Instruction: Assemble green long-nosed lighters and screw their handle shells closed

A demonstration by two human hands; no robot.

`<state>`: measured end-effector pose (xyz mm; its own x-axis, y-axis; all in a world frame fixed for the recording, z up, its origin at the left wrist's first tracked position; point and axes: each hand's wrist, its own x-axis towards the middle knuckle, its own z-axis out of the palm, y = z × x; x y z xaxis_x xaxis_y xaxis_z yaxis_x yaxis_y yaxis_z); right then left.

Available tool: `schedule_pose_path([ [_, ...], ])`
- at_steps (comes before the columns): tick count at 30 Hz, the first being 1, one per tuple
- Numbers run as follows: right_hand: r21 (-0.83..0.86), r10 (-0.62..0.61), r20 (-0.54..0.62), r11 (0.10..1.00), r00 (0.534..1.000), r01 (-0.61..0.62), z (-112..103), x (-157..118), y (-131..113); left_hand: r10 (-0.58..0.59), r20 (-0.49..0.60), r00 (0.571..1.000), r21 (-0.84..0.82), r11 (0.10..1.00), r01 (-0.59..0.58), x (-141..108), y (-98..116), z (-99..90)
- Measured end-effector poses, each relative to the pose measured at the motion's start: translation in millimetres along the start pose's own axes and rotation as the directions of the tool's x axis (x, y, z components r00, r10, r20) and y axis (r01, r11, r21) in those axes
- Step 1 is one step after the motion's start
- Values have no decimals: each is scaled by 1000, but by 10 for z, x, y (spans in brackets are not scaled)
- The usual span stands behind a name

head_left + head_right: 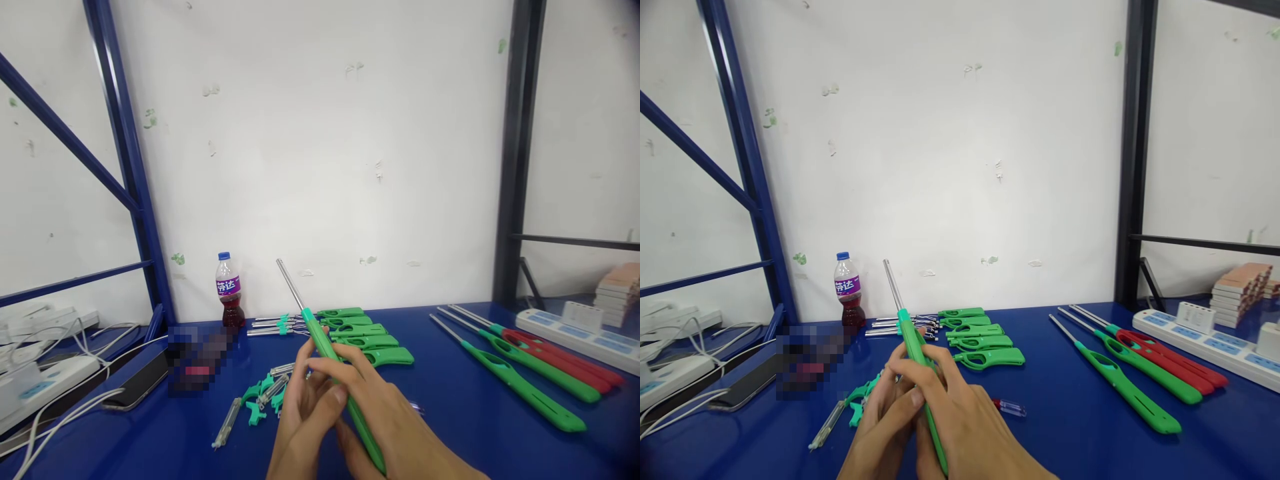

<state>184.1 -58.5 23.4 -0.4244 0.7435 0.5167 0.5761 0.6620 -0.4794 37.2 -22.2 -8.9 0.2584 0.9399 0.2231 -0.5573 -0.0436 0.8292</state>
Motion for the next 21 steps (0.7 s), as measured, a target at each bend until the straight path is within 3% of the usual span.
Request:
schedule_pose_path([
  [6, 18, 59, -14, 998, 998, -59, -115, -55, -17, 24, -40, 999, 165, 986, -17, -13, 150, -9],
  [12, 1, 290, -18, 957, 957, -290, -231, -71, -15, 157, -130, 979, 279, 953, -115, -8, 348, 85],
  [17, 75, 268, -73, 962, 960, -263, -303, -24, 83, 222, -109, 969, 439, 885, -154, -4, 386, 50],
  [21, 208, 325, -152, 934, 933, -292, -383, -50, 193, 234, -127, 964, 427, 890, -160, -29, 441, 58],
])
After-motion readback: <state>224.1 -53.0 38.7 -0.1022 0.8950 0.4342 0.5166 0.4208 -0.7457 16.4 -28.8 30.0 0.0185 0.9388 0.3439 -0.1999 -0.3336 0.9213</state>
